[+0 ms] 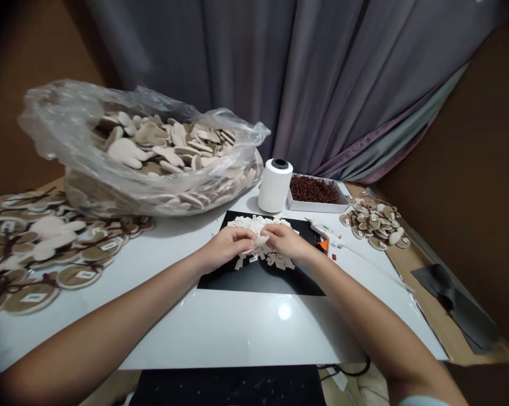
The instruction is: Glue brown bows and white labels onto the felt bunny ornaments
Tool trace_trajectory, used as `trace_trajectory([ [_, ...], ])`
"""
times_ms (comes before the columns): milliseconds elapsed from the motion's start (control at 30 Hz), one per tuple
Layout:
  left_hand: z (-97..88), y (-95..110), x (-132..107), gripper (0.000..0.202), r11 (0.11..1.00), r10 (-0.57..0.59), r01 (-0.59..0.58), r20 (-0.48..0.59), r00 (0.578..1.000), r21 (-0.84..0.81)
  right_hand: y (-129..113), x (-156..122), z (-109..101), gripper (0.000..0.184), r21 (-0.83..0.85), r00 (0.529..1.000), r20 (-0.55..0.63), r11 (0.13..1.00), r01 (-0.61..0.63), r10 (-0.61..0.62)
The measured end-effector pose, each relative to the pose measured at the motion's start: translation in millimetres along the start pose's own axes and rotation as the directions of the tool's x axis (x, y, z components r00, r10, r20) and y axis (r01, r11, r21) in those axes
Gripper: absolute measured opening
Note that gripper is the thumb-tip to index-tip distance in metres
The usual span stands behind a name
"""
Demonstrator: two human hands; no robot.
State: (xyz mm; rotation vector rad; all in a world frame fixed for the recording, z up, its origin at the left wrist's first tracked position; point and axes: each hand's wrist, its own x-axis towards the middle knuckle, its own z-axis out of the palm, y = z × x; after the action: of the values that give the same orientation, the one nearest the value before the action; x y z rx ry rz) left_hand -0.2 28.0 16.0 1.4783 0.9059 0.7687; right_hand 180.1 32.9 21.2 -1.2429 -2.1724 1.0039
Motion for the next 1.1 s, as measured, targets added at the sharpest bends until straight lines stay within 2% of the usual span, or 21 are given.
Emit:
trace_trajectory([
  [167, -6.0, -2, 3, 0.014, 0.995, 0.017, -0.022, 0.051, 0.999, 0.093, -11, 22, -19, 0.020, 0.018, 0.996, 0.049, 0.997, 0.079, -0.080],
  [333, -8.2, -6, 5, 0.012, 0.985, 0.039, -0.052, 0.076, 0.996, 0.166, -24, 15, -30, 0.021, -0.186, 0.985, 0.074, 0.968, 0.170, -0.159],
  [467, -5.7, -7, 3, 0.011, 0.960, 0.068, -0.066, 0.002, 0.998, 0.271, -30, 3, -21, 0.022, -0.424, 0.959, 0.007, 0.868, 0.260, -0.284],
  [633, -1.4, -4, 0, 0.009, 0.944, 0.115, -0.078, -0.098, 0.989, 0.321, -34, -13, -5, 0.024, -0.615, 0.940, -0.061, 0.754, 0.229, -0.335],
  [767, 0.9, -2, -2, 0.007, 0.934, 0.154, -0.092, -0.158, 0.975, 0.345, -35, -25, 2, 0.026, -0.655, 0.902, -0.149, 0.724, 0.217, -0.406],
  [933, 4.3, 0, -6, 0.006, 0.928, 0.204, -0.136, -0.167, 0.965, 0.348, -33, -38, 6, 0.023, -0.678, 0.843, -0.211, 0.695, 0.239, -0.496],
  [1100, 9.1, 3, -10, 0.003, 0.890, 0.275, -0.177, -0.185, 0.944, 0.419, -29, -44, 9, 0.018, -0.641, 0.820, -0.280, 0.734, 0.227, -0.498],
])
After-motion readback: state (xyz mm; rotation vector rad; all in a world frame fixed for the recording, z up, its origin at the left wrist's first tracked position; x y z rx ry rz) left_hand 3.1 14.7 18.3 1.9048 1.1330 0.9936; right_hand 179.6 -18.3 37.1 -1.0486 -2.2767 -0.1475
